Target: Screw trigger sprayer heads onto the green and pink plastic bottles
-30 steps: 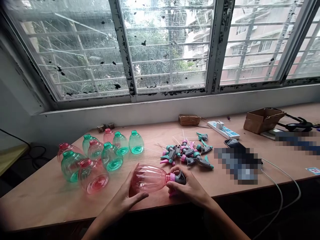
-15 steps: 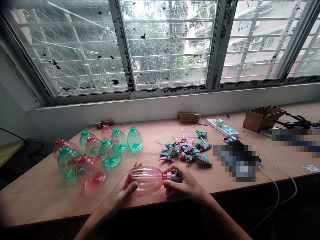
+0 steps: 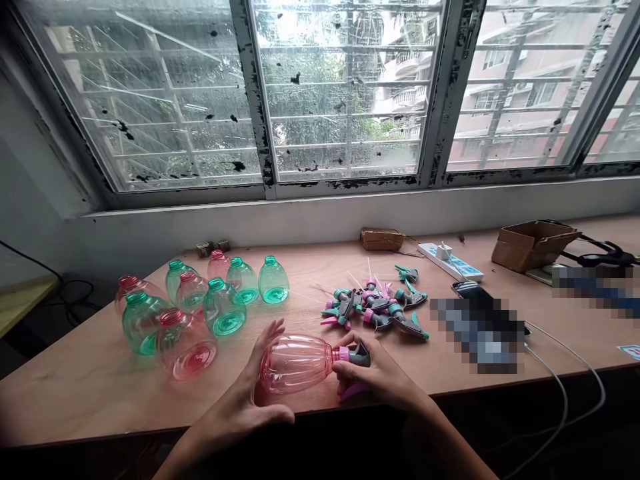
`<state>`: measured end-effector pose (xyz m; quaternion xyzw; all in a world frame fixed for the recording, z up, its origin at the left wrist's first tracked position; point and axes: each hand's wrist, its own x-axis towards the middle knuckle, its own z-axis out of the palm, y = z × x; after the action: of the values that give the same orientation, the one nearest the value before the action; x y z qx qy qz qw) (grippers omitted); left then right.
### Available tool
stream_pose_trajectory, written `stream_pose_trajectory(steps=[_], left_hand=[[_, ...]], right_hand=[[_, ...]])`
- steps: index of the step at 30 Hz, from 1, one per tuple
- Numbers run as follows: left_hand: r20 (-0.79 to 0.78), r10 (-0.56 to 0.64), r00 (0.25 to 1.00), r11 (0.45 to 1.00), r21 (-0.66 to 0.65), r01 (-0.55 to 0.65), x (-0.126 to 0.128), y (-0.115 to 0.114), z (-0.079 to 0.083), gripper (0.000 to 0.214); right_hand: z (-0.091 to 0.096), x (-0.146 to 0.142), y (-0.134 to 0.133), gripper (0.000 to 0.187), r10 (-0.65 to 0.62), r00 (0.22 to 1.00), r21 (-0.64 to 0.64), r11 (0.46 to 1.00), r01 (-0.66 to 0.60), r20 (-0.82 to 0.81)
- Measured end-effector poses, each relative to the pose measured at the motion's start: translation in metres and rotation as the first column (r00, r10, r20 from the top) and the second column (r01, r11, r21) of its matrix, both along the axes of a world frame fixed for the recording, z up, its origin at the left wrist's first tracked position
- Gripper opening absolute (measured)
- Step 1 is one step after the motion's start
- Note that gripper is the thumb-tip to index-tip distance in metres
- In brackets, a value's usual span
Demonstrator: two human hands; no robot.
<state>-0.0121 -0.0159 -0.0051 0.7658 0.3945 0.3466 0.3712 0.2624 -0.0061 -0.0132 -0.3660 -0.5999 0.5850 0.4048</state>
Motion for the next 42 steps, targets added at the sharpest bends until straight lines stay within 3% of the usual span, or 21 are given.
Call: stream_pose_trajectory(steps=[5,8,15,21,23,30,36,39,42], left_hand=[[0.083,0.054,0.995,0.983,-0.181,-0.039,-0.0015,0.0048,0.0018,0.083],[0.073,0.041,0.996,0.971,-0.239,-0.022,-0.0015,0.0062,0.0041,0.089],[0.01,-0.019,1.0,0.983,-0.184,0.02,-0.0031,0.002,0.0058,0.119],[0.079,0.024,0.997,0.966,-0.259,-0.003,-0.0043,0.0041,0.0053,0.094],[0.078,0.032,0.996,0.964,-0.264,-0.011,-0.0026,0.0044,0.0052,0.095],[0.093,-0.007,0.996,0.977,-0.212,0.027,0.0005,0.0028,0.0031,0.13],[0.104,0.018,0.994,0.961,-0.275,0.012,-0.0041,0.0057,0.0034,0.092],[0.076,-0.002,0.997,0.965,-0.262,0.022,-0.0042,0.0057,0.0034,0.093],[0.044,-0.027,0.999,0.983,-0.18,0.035,-0.0036,0.0033,0.0044,0.109]], right_hand=[[-0.0015,0.001,-0.0013,0.042,-0.01,1.0,-0.023,1.0,0.01,0.001],[-0.0031,0.0008,-0.0009,0.041,-0.019,1.0,-0.042,0.999,0.018,-0.016],[-0.0025,0.0011,-0.0008,0.04,-0.028,1.0,-0.029,0.999,0.028,-0.013],[0.0015,0.0012,-0.0024,0.042,-0.014,0.999,-0.043,0.999,0.013,-0.03],[0.0017,0.0008,-0.0027,0.042,-0.022,0.999,-0.048,0.999,0.02,-0.038],[-0.0019,-0.0004,-0.0016,0.044,-0.028,0.998,-0.058,0.998,0.025,-0.054],[-0.003,0.0008,-0.0014,0.046,-0.001,0.998,-0.066,0.998,-0.003,-0.068],[-0.0038,0.0016,-0.0008,0.047,-0.025,0.999,-0.068,0.997,0.022,-0.041],[-0.0055,0.0023,-0.0004,0.047,-0.031,0.999,-0.073,0.997,0.029,-0.032]])
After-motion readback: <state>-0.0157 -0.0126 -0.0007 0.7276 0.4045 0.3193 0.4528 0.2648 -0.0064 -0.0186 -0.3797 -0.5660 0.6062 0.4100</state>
